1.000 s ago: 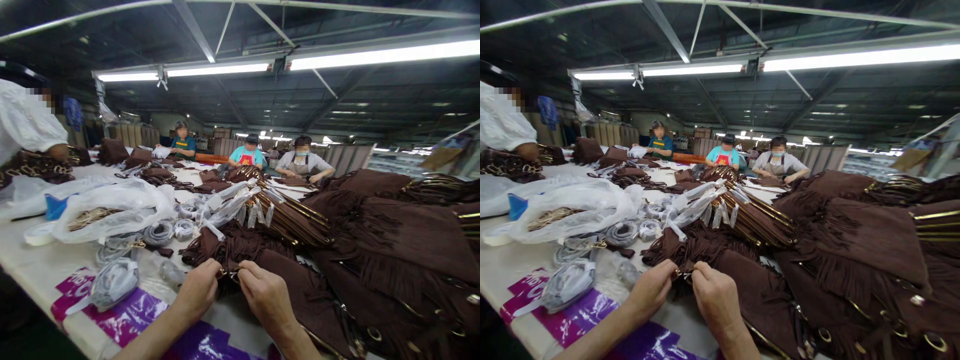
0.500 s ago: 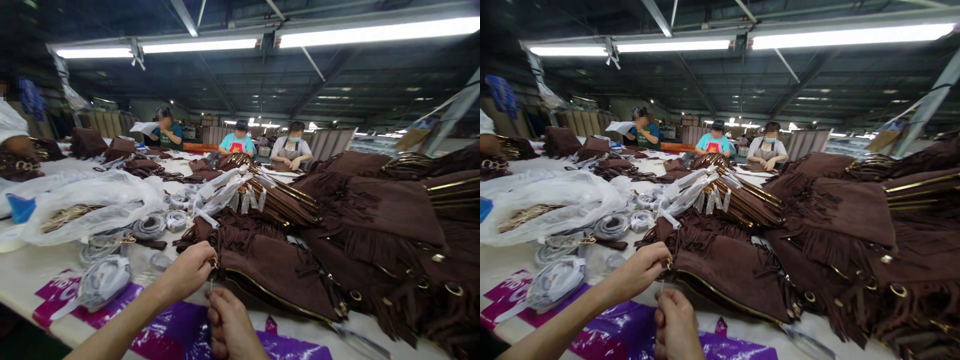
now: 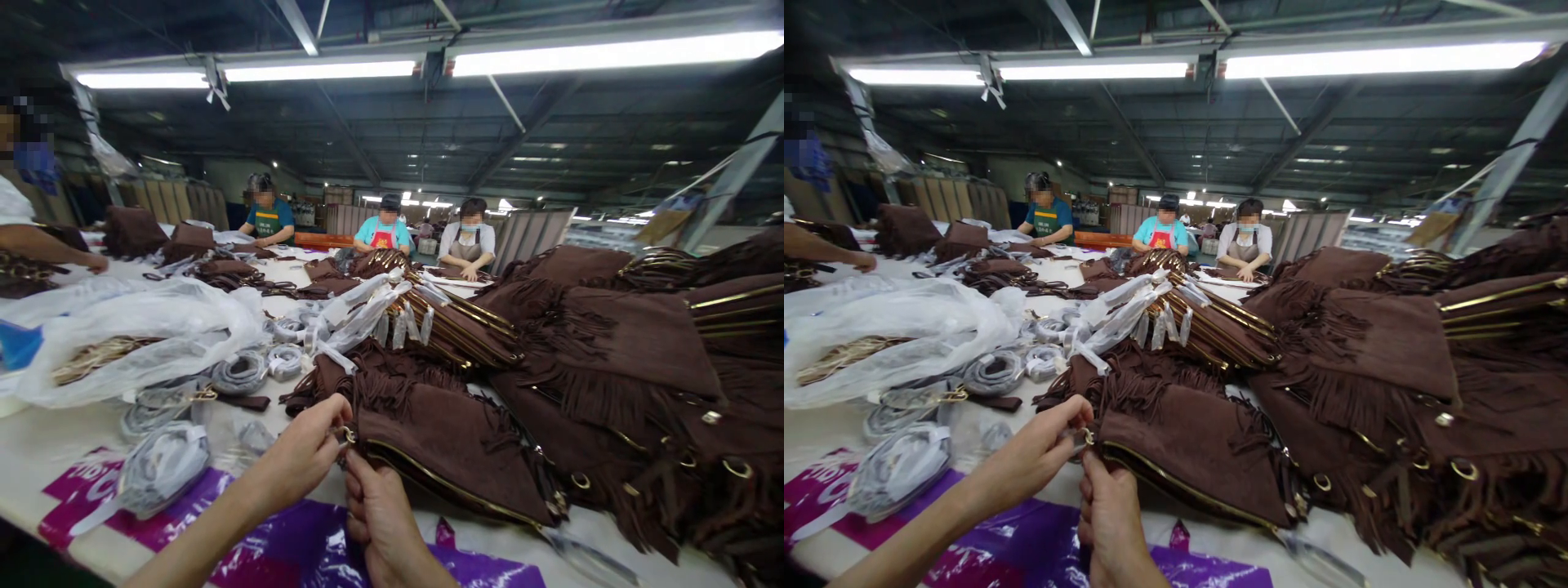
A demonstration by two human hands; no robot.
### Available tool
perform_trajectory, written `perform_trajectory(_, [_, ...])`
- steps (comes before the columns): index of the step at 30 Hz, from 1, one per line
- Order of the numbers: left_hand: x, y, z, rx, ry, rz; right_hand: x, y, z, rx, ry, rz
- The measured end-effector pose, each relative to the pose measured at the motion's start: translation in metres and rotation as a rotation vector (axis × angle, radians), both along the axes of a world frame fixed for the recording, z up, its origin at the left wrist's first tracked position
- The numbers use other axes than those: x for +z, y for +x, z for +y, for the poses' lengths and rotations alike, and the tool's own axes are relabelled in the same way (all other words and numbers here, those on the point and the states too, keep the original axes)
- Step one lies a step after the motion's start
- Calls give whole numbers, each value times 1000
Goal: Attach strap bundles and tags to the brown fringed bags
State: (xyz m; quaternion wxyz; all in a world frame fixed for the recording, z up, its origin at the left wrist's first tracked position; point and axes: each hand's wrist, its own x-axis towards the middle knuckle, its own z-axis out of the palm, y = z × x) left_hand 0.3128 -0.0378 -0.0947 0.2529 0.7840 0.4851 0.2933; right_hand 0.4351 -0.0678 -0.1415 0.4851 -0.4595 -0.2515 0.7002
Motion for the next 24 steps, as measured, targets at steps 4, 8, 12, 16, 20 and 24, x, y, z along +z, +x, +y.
perform_trajectory(4, [-2,0,-1,-21,-3,5,-6,0,3,-45,12,8])
perform_trajectory(8, [1,4,-3,38,68,37,-13,1,5,-70,55,5])
perform_trajectory(12, [-4,14,-4,39,172,42,-10,1,5,-86,60,-2])
perform_trajectory(16, [-12,20,1,50,179,-40,-7,3,4,-77,67,2])
perform_trajectory(20, [-10,11,11,123,45,-212,-11,19,-3,169,118,-87])
perform_trajectory(24, [3,3,13,103,1,-316,-14,42,-10,368,454,-590])
